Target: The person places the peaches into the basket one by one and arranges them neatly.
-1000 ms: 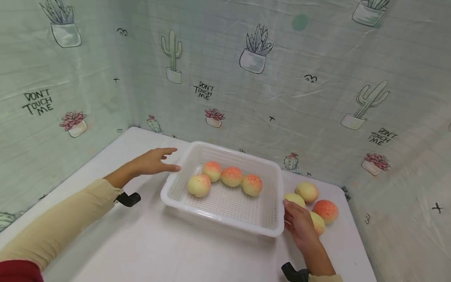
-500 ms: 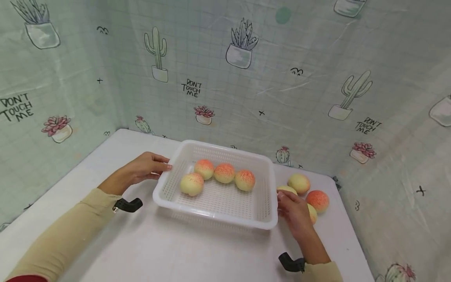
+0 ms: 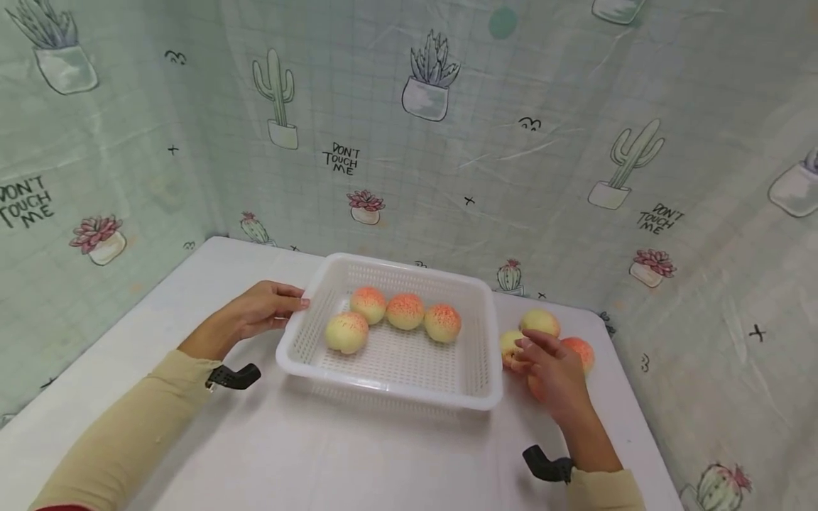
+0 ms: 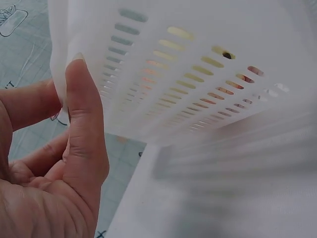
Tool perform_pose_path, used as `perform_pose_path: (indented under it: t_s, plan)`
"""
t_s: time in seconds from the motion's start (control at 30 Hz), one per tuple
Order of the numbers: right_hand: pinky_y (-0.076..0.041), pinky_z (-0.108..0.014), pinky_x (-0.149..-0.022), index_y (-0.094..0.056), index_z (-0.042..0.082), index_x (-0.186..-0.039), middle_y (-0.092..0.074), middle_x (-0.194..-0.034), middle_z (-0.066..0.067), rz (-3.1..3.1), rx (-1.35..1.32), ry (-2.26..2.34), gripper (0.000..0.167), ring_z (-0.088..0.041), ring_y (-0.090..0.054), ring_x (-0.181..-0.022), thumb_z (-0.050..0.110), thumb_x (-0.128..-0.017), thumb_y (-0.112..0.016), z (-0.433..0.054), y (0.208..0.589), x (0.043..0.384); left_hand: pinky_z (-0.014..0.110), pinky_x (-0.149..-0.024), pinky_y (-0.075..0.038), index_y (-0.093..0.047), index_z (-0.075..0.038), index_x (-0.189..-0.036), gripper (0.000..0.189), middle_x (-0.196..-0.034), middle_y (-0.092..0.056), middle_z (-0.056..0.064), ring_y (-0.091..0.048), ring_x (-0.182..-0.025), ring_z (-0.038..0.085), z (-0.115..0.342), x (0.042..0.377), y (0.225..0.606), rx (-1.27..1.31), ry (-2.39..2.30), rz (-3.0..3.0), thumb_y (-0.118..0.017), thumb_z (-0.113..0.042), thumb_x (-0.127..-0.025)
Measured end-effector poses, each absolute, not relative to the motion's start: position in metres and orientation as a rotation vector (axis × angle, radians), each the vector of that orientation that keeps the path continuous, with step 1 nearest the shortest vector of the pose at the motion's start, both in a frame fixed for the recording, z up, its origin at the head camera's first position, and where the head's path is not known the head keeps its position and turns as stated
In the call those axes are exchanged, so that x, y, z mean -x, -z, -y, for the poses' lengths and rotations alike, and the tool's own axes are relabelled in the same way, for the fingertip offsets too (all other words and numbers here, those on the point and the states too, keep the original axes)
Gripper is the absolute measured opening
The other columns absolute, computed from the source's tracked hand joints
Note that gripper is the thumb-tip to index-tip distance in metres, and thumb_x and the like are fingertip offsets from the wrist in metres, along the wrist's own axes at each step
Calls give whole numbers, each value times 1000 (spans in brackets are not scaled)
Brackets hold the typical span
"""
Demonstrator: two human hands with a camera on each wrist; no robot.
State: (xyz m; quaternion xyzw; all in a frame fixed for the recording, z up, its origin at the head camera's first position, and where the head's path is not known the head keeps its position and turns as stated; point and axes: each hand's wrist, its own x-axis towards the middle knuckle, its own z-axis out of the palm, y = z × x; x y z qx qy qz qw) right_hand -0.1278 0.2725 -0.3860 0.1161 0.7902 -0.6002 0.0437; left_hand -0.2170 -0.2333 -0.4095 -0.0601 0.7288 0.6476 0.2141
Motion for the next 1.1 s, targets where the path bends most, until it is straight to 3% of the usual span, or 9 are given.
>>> perform_pose_path:
  t_s: [0.17,0.33,0.63,0.77,0.97,1.1]
  plan:
    - [-59,-15,-85,-58,13,-141,-70,-106,24,-2442,-310,1926,45,-1,-72,-96,39,-104,-63,-285,383,126,27,-79,-61,-55,3,-142,53,-117,-70,6,-68,-94,15,233,216,411,172,-1817,-2005,-74,-19,-98]
    - [-58,-14,-82,-56,9,-143,-70,-107,24,-2513,-316,1946,48,3,-69,-95,37,-104,-64,-294,384,122,29,-83,-62,-54,4,-143,54,-121,-69,8,-70,-97,16,232,216,414,160,-1849,-1967,-75,-18,-97]
    - [-56,-11,-80,-67,28,-120,-72,-101,22,-2550,-257,2047,19,2,-67,-92,24,-102,-68,-313,384,118,31,-85,-63,-52,5,-144,57,-128,-68,12,-71,-98,16,232,216,416,150,-1868,-1946,-74,-18,-98]
    - [-52,-7,-79,-70,26,-120,-70,-99,26,-2598,-332,2019,22,6,-63,-92,20,-99,-72,-319,386,117,32,-85,-63,-52,5,-144,56,-125,-69,10,-71,-98,16,233,214,416,147,-1874,-1942,-74,-18,-98]
    - [-50,-5,-79,-60,11,-139,-64,-100,32,-2727,-404,1788,45,10,-59,-95,29,-99,-72,-333,394,114,31,-84,-63,-51,7,-144,56,-116,-72,6,-73,-96,15,233,214,415,128,-1906,-1912,-74,-16,-98]
    - [-49,-4,-78,-58,9,-141,-64,-100,34,-2691,-416,1805,48,13,-59,-96,26,-99,-73,-341,400,109,31,-84,-63,-51,7,-144,56,-115,-73,5,-73,-96,15,233,214,415,122,-1910,-1897,-74,-15,-98]
